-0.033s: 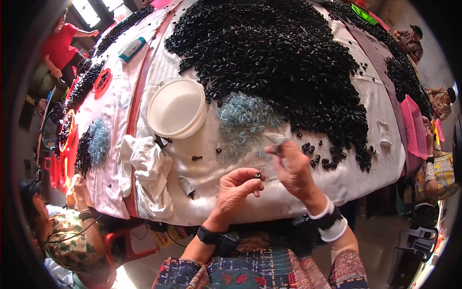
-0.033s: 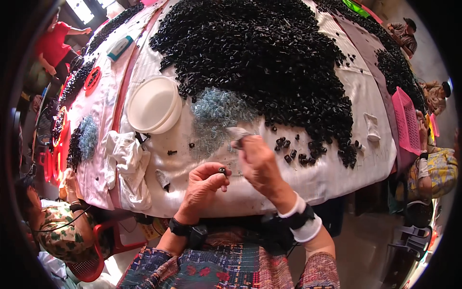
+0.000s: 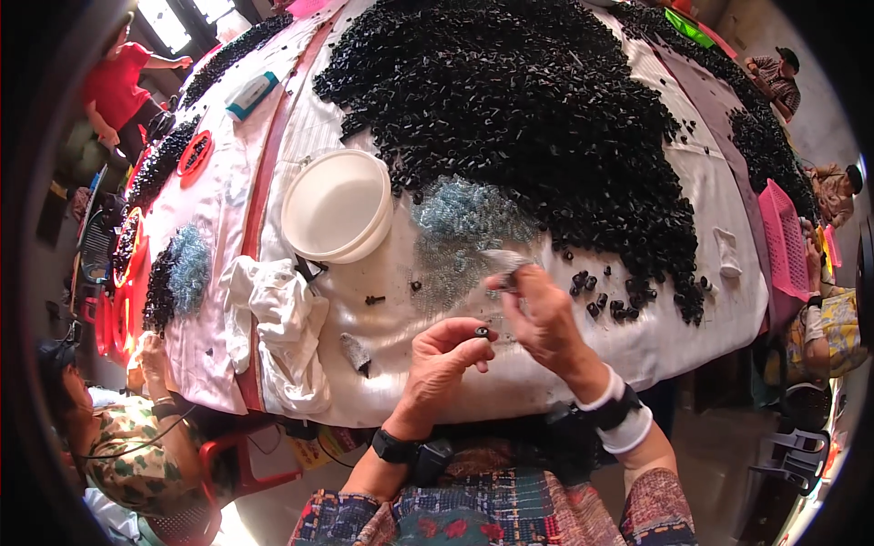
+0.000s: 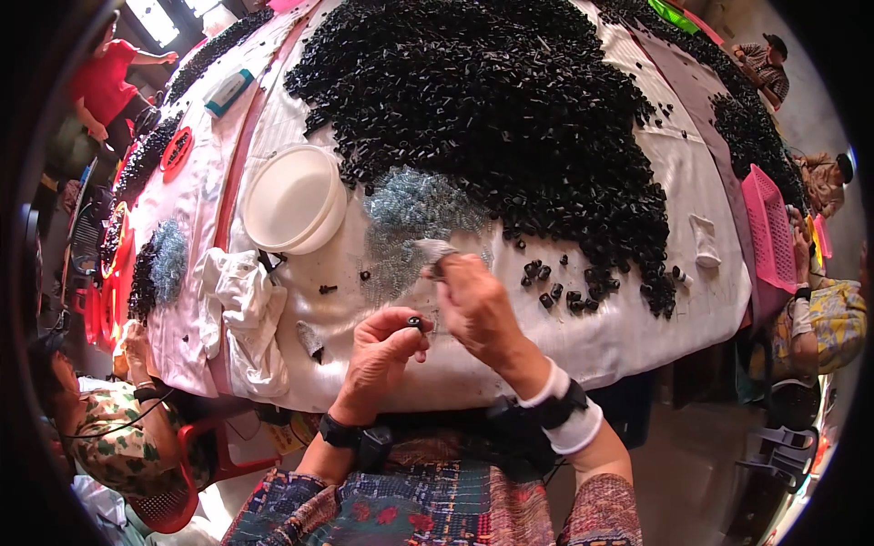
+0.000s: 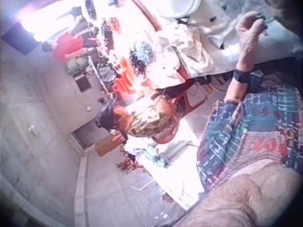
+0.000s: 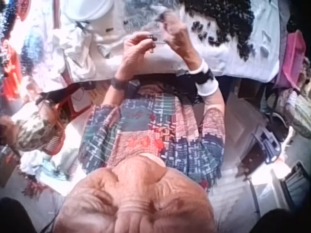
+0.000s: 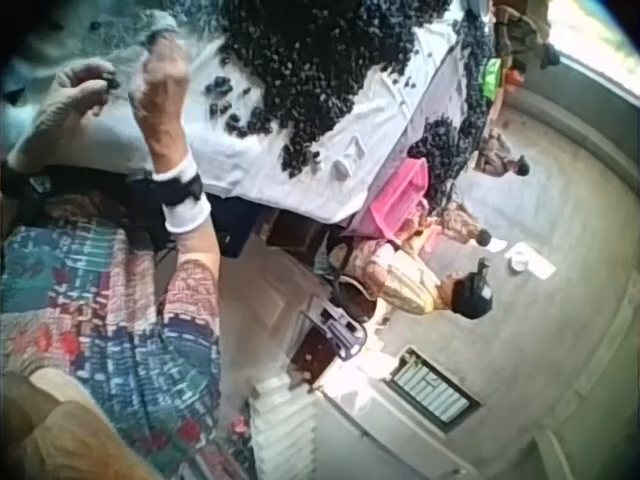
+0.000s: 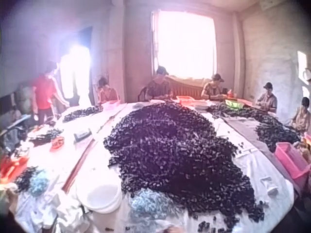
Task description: Sorting and inspecting small black shoe components on a shared workspace table.
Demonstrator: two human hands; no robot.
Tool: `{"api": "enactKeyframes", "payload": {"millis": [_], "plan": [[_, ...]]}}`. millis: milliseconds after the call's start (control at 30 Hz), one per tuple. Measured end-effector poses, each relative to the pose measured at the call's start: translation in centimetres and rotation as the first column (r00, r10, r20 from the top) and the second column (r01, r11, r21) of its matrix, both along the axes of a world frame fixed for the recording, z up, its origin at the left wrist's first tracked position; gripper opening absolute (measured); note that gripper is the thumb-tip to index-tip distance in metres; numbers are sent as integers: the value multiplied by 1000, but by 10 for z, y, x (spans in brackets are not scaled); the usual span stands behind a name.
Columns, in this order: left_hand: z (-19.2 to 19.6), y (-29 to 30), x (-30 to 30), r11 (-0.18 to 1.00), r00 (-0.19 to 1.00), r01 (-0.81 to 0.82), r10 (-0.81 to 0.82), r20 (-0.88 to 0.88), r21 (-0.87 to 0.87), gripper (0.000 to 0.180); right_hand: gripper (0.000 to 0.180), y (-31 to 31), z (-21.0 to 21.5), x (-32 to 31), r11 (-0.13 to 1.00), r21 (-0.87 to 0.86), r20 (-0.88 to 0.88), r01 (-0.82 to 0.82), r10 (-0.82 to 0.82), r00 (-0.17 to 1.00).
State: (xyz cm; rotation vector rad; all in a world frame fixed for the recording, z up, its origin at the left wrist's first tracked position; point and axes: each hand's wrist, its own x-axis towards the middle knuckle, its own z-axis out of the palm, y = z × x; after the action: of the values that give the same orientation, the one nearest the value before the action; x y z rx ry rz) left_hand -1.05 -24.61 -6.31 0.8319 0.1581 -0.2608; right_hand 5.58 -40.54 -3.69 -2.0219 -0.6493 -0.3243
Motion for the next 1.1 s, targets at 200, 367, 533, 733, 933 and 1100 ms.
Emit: {"api": "enactKeyframes", "payload": {"millis": [200, 367, 533, 733, 933, 1100], "plan": [[-6, 25, -16, 989, 986, -133, 139, 93, -60, 18, 35, 56, -14, 17, 987, -148, 23, -64, 68, 997], [-8, 37, -23, 970, 971, -215, 224, 81, -114, 20, 34, 84, -29, 17, 950, -309, 83, -44, 73, 994], [-10, 47, -24, 959, 963, -232, 250, 97, -164, 21, 28, 100, -37, 21, 905, -426, 182, 2, 84, 980], [-6, 50, -17, 951, 956, -271, 284, 77, -148, 19, 28, 111, -32, 24, 835, -548, 211, 47, 83, 974], [-2, 43, -1, 952, 947, -246, 275, 163, -180, 20, 39, 73, 6, 9, 991, 102, -326, -82, 111, 939], [8, 24, 12, 954, 973, -154, 191, 129, -256, 20, 40, 38, 17, -5, 816, 575, -464, -55, 381, 800]]}}
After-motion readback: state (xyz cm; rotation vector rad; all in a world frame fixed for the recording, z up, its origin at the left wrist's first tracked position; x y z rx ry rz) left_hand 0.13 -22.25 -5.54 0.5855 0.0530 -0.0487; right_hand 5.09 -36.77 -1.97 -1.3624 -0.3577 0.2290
